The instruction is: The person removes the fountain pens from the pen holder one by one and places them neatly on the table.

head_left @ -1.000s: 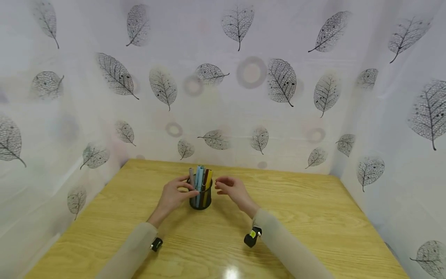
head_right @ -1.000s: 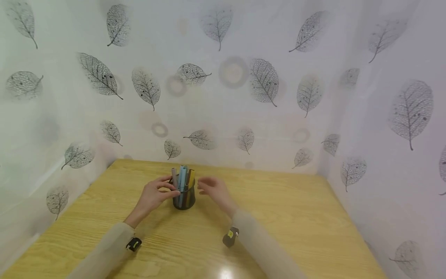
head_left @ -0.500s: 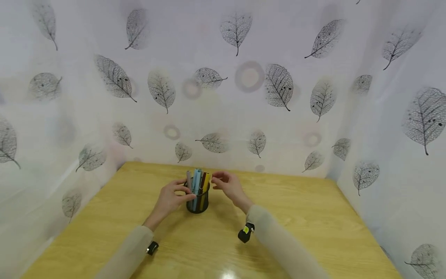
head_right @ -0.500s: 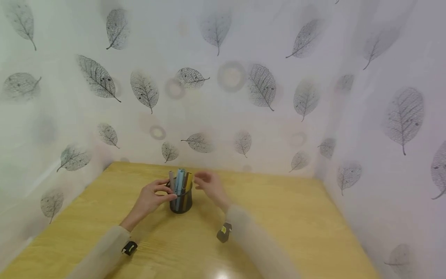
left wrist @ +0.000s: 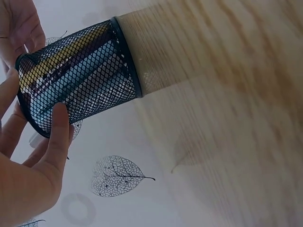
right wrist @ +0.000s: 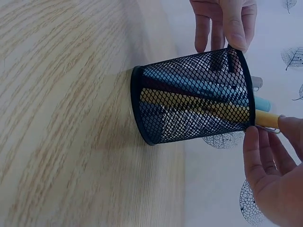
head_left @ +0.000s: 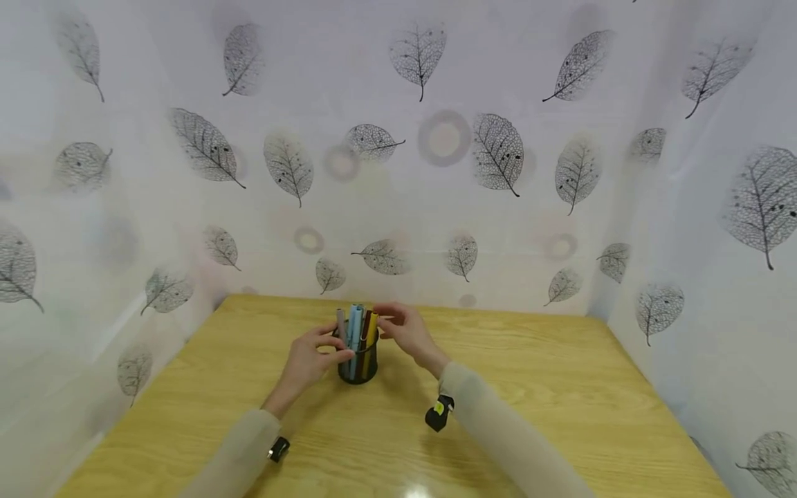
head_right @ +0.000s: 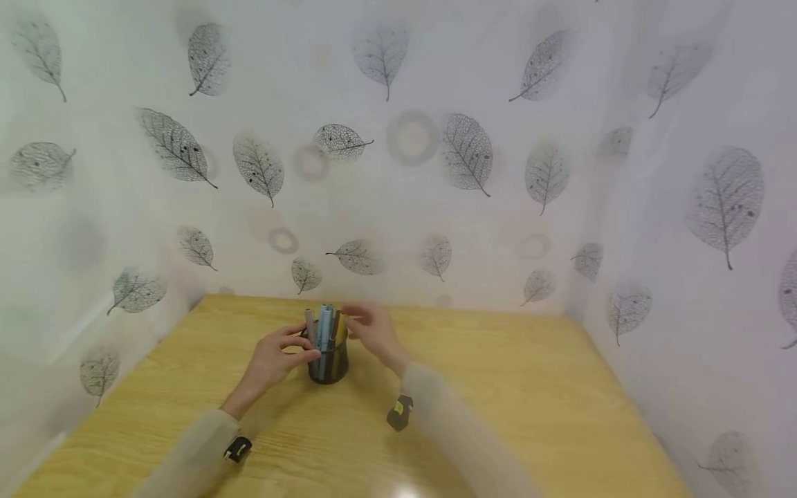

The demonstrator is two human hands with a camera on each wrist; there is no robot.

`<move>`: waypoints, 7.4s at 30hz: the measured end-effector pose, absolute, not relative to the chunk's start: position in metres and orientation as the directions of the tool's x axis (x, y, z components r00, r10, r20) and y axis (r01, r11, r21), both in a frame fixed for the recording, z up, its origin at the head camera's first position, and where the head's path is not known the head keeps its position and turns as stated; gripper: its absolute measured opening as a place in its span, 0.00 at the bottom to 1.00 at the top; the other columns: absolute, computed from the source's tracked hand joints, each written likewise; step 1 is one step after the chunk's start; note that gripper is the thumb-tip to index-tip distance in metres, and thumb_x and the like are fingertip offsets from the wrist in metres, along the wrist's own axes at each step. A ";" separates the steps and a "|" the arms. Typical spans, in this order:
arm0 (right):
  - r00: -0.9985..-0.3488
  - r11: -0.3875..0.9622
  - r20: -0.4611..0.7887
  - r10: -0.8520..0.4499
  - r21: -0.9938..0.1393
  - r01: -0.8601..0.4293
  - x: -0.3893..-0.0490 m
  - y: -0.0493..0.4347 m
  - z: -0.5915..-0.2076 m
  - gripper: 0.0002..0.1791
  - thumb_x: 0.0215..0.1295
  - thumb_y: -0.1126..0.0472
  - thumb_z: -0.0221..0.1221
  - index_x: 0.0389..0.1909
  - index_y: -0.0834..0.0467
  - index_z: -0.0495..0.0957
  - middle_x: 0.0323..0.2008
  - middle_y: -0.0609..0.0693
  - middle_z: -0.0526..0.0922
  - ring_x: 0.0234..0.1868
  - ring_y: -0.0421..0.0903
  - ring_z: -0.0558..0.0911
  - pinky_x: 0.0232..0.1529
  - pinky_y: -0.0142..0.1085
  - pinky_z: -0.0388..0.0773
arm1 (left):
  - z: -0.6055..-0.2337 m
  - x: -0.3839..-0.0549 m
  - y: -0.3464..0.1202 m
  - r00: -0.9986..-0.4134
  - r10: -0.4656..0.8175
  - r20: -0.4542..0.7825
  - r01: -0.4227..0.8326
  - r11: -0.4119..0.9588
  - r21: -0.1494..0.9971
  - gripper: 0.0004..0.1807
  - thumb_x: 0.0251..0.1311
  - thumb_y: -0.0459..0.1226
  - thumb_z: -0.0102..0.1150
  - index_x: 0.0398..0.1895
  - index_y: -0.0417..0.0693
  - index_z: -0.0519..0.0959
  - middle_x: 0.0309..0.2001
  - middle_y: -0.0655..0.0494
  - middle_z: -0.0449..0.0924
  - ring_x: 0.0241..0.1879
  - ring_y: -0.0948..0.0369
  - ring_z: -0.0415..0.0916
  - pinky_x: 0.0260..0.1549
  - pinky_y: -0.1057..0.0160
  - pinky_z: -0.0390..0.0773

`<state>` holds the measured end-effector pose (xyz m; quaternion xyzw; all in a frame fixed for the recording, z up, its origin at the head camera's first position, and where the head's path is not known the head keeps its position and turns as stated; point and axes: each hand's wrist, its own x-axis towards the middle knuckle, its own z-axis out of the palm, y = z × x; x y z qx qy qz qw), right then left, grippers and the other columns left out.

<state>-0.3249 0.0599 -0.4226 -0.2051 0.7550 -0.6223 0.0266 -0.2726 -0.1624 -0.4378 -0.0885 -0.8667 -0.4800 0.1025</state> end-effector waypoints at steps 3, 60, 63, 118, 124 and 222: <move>-0.912 0.154 0.220 -0.347 -0.945 -0.287 -0.324 0.059 -0.422 0.17 0.71 0.63 0.57 0.58 0.58 0.78 0.57 0.58 0.80 0.51 0.52 0.83 0.45 0.40 0.86 | -0.438 -0.272 -0.162 -0.965 0.041 0.259 0.242 0.521 0.818 0.09 0.48 0.44 0.76 0.26 0.50 0.87 0.67 0.46 0.72 0.62 0.44 0.73 0.40 0.59 0.85; -0.933 -0.201 0.325 -0.156 -0.935 -0.292 -0.327 0.067 -0.399 0.19 0.71 0.70 0.54 0.61 0.70 0.72 0.53 0.70 0.77 0.42 0.41 0.82 0.48 0.47 0.86 | -0.444 -0.268 -0.159 -0.954 0.066 0.294 0.286 0.506 0.814 0.10 0.49 0.45 0.76 0.27 0.49 0.87 0.65 0.44 0.73 0.61 0.43 0.73 0.40 0.60 0.87; -0.949 -0.245 0.291 -0.118 -0.935 -0.257 -0.328 0.070 -0.394 0.20 0.71 0.71 0.53 0.63 0.70 0.70 0.56 0.72 0.74 0.42 0.41 0.83 0.48 0.46 0.86 | -0.444 -0.268 -0.159 -0.954 0.073 0.290 0.286 0.508 0.813 0.10 0.49 0.45 0.76 0.28 0.48 0.87 0.65 0.43 0.72 0.61 0.43 0.74 0.40 0.61 0.87; -0.900 0.160 -0.005 -0.436 -0.984 -0.072 -0.328 0.098 -0.461 0.25 0.63 0.75 0.59 0.62 0.71 0.69 0.57 0.74 0.72 0.49 0.62 0.81 0.45 0.42 0.87 | -0.435 -0.267 -0.162 -0.950 0.113 0.292 0.301 0.590 0.750 0.07 0.52 0.43 0.74 0.29 0.52 0.87 0.67 0.42 0.71 0.67 0.39 0.64 0.59 0.39 0.74; -0.896 0.176 -0.020 -0.443 -0.982 -0.065 -0.328 0.096 -0.465 0.25 0.62 0.75 0.59 0.61 0.74 0.69 0.53 0.73 0.75 0.41 0.50 0.84 0.46 0.45 0.86 | -0.434 -0.268 -0.162 -0.955 0.118 0.273 0.288 0.597 0.749 0.07 0.52 0.45 0.73 0.29 0.54 0.87 0.67 0.43 0.70 0.67 0.40 0.65 0.55 0.42 0.79; -0.894 0.512 0.002 -0.447 -0.819 -0.258 -0.336 0.102 -0.471 0.21 0.62 0.67 0.64 0.56 0.66 0.79 0.48 0.60 0.85 0.42 0.46 0.86 0.48 0.37 0.84 | -0.434 -0.272 -0.160 -0.966 0.104 0.238 0.253 0.577 0.777 0.08 0.51 0.44 0.74 0.28 0.52 0.87 0.67 0.45 0.70 0.58 0.44 0.75 0.36 0.61 0.85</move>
